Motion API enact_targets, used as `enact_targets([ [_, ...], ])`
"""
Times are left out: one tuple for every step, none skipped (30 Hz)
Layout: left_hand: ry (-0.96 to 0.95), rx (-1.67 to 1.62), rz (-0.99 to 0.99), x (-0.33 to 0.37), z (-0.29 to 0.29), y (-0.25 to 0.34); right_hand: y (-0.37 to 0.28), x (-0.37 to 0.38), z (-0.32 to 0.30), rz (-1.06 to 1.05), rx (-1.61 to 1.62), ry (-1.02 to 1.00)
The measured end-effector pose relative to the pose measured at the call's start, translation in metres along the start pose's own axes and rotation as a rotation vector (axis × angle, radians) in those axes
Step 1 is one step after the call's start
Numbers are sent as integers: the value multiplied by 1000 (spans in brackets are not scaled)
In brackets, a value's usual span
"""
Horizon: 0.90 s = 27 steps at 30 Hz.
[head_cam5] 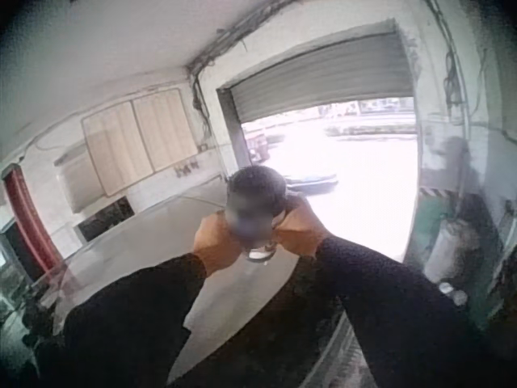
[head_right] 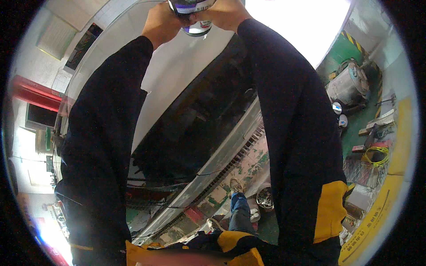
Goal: The person uses a rotary polisher with a green pad to buff the rear trunk lid of a silver car. They apply polish from a bottle, spread it with a cloth, and continue polishing the surface in overlapping passes.
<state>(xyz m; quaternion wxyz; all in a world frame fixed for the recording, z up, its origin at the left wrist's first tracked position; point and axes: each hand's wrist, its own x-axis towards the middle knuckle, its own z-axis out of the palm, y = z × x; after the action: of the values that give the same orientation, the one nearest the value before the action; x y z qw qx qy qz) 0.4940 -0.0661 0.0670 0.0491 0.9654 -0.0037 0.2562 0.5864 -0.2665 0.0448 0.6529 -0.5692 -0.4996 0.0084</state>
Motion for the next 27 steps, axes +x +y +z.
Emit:
enact_targets([
  [4, 24, -1, -3, -3, -1, -2, 0, 3, 6, 0, 1],
  [5, 46, -4, -7, -7, -2, -4, -1, 7, 15, 1, 2],
  [-11, 68, 23, -12, -12, -2, -6, -1, 11, 22, 8, -17],
  [-23, 93, 50, -18, -19, -3, -8, 1, 18, 25, 16, -38],
  [-33, 118, 77, -22, -27, -4, -10, 4, 24, 27, 22, -59],
  [-20, 23, 58, -29, -34, -5, -11, 6, 29, 7, -129, -36],
  [-4, -71, 37, -39, -42, -7, -12, 8, 34, -14, -280, -14],
  [11, -167, 15, -46, -49, -9, -13, 10, 40, -35, -430, 7],
  [-7, -153, -45, -51, -54, -10, -14, 15, 45, 86, -417, -9],
  [-24, -140, -105, -54, -57, -11, -14, 17, 51, 87, -367, -26],
  [-42, -127, -164, -59, -60, -13, -15, 18, 57, 87, -316, -43],
  [-32, -162, -161, -65, -64, -18, -16, 18, 63, 86, -266, -58],
  [-22, -196, -156, -72, -66, -22, -17, 18, 70, 15, -308, -56],
  [-13, -231, -149, -79, -68, -27, -18, 16, 76, 47, -308, -59],
  [-23, -183, -128, -85, -69, -31, -19, 15, 82, 80, -314, -59],
  [-27, -137, -104, -89, -70, -35, -21, 14, 85, 110, -325, -58],
  [-30, -93, -83, -94, -69, -38, -22, 13, 90, 120, -412, -31],
  [-23, -119, -97, -98, -68, -40, -24, 12, 92, 99, -376, -63],
  [-17, -144, -112, -103, -67, -42, -26, 11, 95, 79, -339, -96],
  [-10, -167, -127, -108, -67, -44, -29, 10, 97, 58, -300, -130],
  [8, -193, -121, -112, -68, -45, -32, 9, 100, 18, -312, -155],
  [22, -217, -114, -116, -70, -46, -35, 8, 102, 3, -316, -146],
  [34, -238, -106, -120, -73, -47, -38, 5, 105, -11, -317, -135],
  [10, -201, -117, -124, -76, -48, -42, 3, 109, -25, -317, -123],
  [-13, -163, -129, -127, -80, -49, -46, 2, 113, 54, -380, -165],
  [-35, -122, -141, -130, -85, -50, -49, 0, 118, 94, -325, -164],
  [-39, -91, -161, -134, -89, -51, -53, -2, 125, 132, -268, -163],
])
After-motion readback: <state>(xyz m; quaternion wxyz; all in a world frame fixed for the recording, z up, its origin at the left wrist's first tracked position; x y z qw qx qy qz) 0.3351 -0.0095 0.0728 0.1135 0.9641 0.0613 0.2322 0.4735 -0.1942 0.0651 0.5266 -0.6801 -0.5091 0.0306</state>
